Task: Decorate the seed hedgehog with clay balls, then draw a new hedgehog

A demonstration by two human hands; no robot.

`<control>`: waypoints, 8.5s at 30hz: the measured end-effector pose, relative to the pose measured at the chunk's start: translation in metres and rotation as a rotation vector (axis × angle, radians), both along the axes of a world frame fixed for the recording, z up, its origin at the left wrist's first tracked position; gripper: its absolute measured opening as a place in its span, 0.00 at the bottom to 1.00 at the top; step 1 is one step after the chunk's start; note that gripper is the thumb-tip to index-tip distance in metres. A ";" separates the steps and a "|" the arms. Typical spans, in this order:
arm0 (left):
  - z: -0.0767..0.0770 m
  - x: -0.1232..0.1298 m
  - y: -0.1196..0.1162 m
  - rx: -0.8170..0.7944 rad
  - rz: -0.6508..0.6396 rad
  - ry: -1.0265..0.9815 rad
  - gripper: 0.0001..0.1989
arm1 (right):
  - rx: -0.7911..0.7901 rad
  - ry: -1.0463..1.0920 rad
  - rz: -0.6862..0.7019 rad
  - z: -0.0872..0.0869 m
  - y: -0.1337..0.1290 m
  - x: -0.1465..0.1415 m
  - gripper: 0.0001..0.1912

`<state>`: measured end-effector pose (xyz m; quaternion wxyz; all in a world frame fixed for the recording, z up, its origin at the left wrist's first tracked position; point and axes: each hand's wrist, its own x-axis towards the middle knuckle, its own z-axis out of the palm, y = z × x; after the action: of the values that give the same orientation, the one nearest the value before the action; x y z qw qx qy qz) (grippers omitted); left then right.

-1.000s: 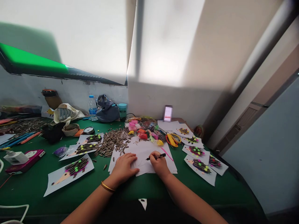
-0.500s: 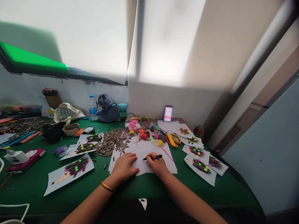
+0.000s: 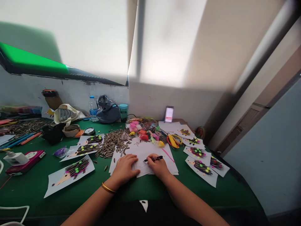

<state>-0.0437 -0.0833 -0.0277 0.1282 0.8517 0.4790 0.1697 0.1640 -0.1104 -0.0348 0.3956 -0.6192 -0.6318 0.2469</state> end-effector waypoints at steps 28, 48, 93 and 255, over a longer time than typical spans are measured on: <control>0.002 0.001 -0.002 -0.004 0.004 -0.007 0.27 | 0.051 0.055 -0.045 -0.004 0.002 0.002 0.11; 0.003 0.001 -0.002 -0.019 0.011 0.000 0.27 | 0.058 0.034 -0.083 -0.006 0.005 0.003 0.11; 0.002 0.001 -0.001 -0.033 0.006 -0.003 0.27 | -0.005 0.079 -0.089 -0.002 0.002 0.003 0.10; 0.001 0.001 -0.004 0.009 0.003 0.027 0.28 | -0.101 0.011 -0.249 -0.002 0.002 0.054 0.12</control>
<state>-0.0426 -0.0876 -0.0262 0.1178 0.8538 0.4811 0.1604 0.2177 -0.1079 -0.0371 0.3949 -0.7105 -0.5346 0.2310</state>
